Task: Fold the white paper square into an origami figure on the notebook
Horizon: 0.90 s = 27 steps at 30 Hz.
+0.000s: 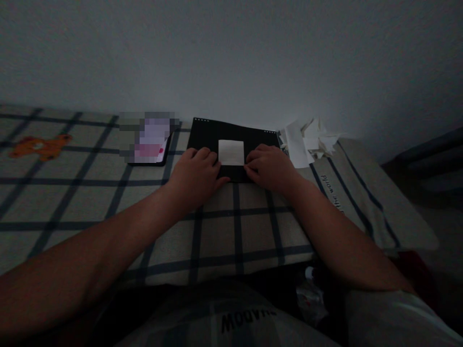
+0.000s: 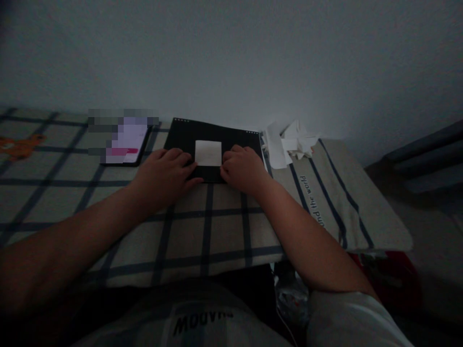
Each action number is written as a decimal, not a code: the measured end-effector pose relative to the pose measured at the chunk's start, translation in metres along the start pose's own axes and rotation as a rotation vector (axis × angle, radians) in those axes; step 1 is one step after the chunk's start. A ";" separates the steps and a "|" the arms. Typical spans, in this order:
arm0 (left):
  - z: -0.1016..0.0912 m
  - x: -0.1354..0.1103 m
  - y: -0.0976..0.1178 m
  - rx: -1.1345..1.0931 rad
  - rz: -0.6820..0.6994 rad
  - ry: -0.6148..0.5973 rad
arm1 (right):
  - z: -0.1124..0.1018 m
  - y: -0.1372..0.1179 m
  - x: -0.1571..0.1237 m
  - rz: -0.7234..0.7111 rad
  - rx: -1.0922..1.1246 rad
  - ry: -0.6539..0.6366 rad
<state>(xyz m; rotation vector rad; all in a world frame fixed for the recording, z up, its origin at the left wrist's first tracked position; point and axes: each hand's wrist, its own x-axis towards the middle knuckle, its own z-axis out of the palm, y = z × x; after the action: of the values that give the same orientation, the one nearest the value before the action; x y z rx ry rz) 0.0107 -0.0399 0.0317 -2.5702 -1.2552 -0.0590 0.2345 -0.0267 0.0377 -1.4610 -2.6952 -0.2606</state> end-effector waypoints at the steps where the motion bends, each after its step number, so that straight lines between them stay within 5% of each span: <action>1: 0.001 0.000 0.000 -0.005 0.006 0.011 | 0.000 0.000 -0.001 -0.011 -0.003 0.007; 11: 0.013 0.003 0.005 -0.047 0.076 0.084 | 0.006 -0.004 -0.002 -0.137 -0.120 0.064; 27: 0.015 0.004 0.003 -0.021 0.113 0.032 | 0.009 -0.005 0.007 -0.194 -0.148 0.072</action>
<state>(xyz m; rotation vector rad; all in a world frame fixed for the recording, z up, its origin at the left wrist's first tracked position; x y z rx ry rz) 0.0138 -0.0346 0.0175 -2.6416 -1.1024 -0.0898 0.2269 -0.0217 0.0289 -1.1962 -2.8130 -0.5236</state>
